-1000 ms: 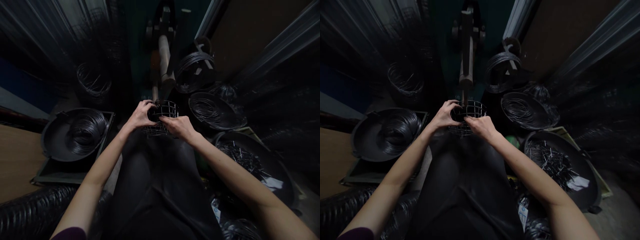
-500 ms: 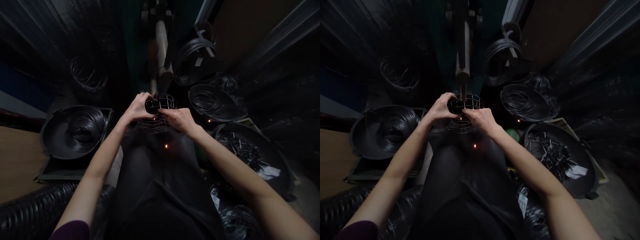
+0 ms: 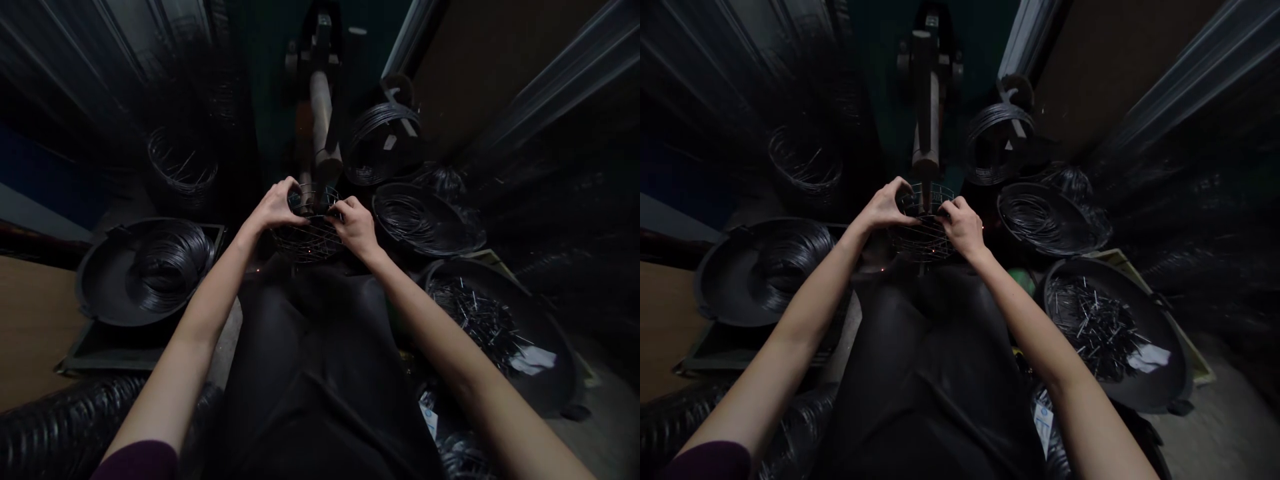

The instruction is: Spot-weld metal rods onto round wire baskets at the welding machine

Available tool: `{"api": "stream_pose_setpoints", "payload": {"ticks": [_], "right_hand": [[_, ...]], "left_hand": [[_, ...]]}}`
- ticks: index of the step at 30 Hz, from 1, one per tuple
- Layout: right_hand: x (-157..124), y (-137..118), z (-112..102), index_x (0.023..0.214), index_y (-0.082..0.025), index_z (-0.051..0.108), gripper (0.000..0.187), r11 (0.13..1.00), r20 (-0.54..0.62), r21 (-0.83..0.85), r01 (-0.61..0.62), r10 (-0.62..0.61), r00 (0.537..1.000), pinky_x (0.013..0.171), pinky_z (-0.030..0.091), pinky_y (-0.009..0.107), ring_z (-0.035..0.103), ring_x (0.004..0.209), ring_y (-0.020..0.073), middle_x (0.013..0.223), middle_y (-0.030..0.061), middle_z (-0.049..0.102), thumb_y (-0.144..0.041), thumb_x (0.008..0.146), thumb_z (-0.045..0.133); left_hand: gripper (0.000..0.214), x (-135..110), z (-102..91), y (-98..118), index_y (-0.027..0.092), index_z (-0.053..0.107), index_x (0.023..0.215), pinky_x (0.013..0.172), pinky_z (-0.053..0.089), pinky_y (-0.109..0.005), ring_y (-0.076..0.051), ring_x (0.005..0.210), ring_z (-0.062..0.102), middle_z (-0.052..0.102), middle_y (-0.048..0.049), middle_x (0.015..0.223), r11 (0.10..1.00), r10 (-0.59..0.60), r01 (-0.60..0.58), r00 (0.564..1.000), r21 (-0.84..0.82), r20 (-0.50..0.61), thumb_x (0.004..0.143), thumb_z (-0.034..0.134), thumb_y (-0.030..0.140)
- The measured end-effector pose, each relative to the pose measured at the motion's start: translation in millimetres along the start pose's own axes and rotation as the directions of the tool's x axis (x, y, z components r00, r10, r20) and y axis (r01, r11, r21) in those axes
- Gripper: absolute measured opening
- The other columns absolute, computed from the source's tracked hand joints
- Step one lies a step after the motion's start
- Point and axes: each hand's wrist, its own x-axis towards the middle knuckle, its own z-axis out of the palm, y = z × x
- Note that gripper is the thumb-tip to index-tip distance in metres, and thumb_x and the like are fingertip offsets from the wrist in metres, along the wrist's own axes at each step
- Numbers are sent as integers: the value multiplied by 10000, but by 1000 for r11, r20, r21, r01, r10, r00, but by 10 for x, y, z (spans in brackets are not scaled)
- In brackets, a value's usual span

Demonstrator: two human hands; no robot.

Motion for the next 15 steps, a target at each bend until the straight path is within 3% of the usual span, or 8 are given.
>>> {"api": "stream_pose_setpoints", "payload": {"ticks": [6, 9, 12, 15], "right_hand": [[172, 58, 66, 942, -198, 690, 165, 997, 0, 56, -45, 45, 999, 664, 441, 275, 594, 822, 189, 938, 67, 631, -331, 884, 611], [181, 123, -2, 983, -190, 690, 195, 996, -1, 85, 0, 0, 1000, 701, 464, 292, 603, 816, 195, 946, 73, 650, -333, 873, 617], [335, 255, -98, 1049, -190, 683, 230, 994, -18, 79, 77, -76, 997, 781, 481, 327, 618, 860, 215, 997, 85, 674, -312, 898, 559], [686, 415, -95, 1077, -171, 683, 257, 986, 30, -74, 152, -150, 988, 810, 474, 361, 616, 910, 250, 1033, 118, 679, -225, 892, 514]], "left_hand": [[736, 159, 9, -64, 173, 538, 1145, 972, 477, -419, -295, 1066, 599, 637, -81, 1126, 999, 40, -41, 999, -32, -11, 527, 876, 386], [775, 135, 3, -60, 179, 530, 1214, 1031, 445, -455, -321, 1148, 576, 613, -101, 1217, 996, 55, -56, 998, -70, -16, 543, 874, 358], [962, 88, -72, -182, 215, 457, 1366, 1118, 375, -489, -354, 1318, 479, 501, -125, 1419, 978, 70, -69, 998, -198, -1, 535, 899, 415], [867, 38, -146, -428, 217, 408, 1441, 1137, 367, -440, -311, 1394, 428, 460, -132, 1485, 917, -60, 18, 994, -400, -91, 716, 776, 521]]}}
